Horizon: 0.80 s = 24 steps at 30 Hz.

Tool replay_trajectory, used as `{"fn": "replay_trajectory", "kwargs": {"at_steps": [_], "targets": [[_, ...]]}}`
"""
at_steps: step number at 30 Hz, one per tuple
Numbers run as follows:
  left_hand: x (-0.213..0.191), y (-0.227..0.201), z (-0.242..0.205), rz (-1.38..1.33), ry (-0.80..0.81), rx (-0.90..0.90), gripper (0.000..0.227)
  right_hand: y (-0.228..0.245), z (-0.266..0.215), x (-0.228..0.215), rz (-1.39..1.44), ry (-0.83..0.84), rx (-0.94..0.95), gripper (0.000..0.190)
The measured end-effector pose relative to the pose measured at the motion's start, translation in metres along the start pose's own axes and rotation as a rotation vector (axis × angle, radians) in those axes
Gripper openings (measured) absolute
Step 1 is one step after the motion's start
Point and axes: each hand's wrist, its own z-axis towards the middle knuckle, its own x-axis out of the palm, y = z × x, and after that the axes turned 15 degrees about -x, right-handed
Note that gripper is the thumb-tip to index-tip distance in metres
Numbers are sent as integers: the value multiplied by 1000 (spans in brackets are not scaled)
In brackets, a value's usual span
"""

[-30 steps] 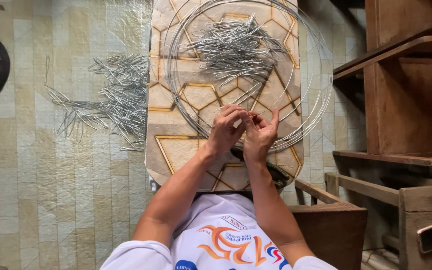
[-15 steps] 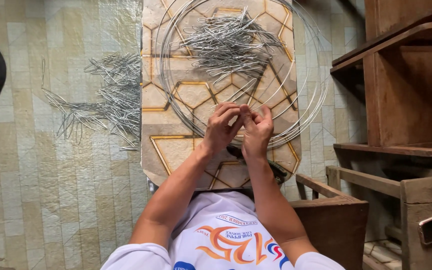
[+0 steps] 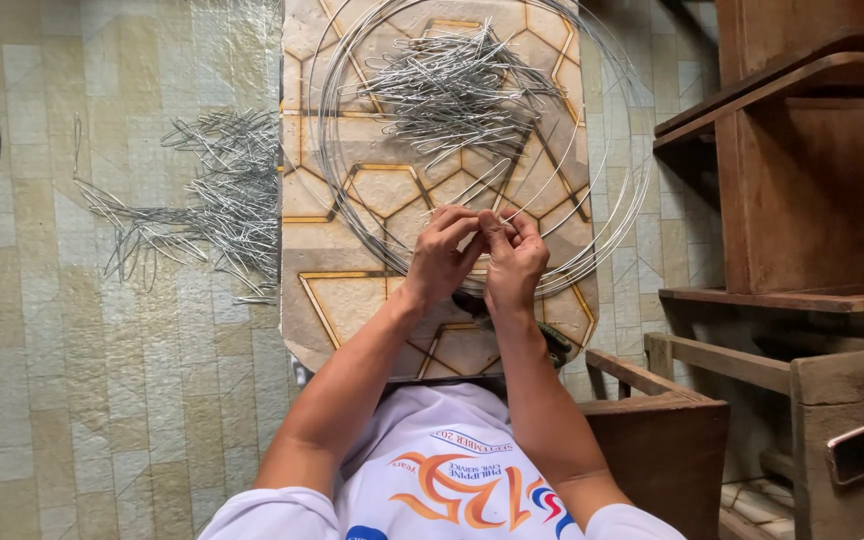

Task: Cutting and attaching small wire segments to a circular wire frame using pliers

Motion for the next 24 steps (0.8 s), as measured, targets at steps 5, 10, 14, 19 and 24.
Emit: {"fn": "replay_trajectory", "kwargs": {"at_steps": [5,10,14,19,24], "targets": [[-2,-3,1,3,24,-19,11,2,0,1,33,6,-4,33],[-2,-2,1,15,42,-17,10,20,1,9,33,-1,-16,28],[-1,-2,-1,33,58,-35,8,20,2,9,37,-13,7,24],[-1,-2,-1,34,60,-41,6,1,6,0,62,-19,17,23],[-1,0,-1,35,65,-39,6,-10,10,-6,78,-14,32,20]]}}
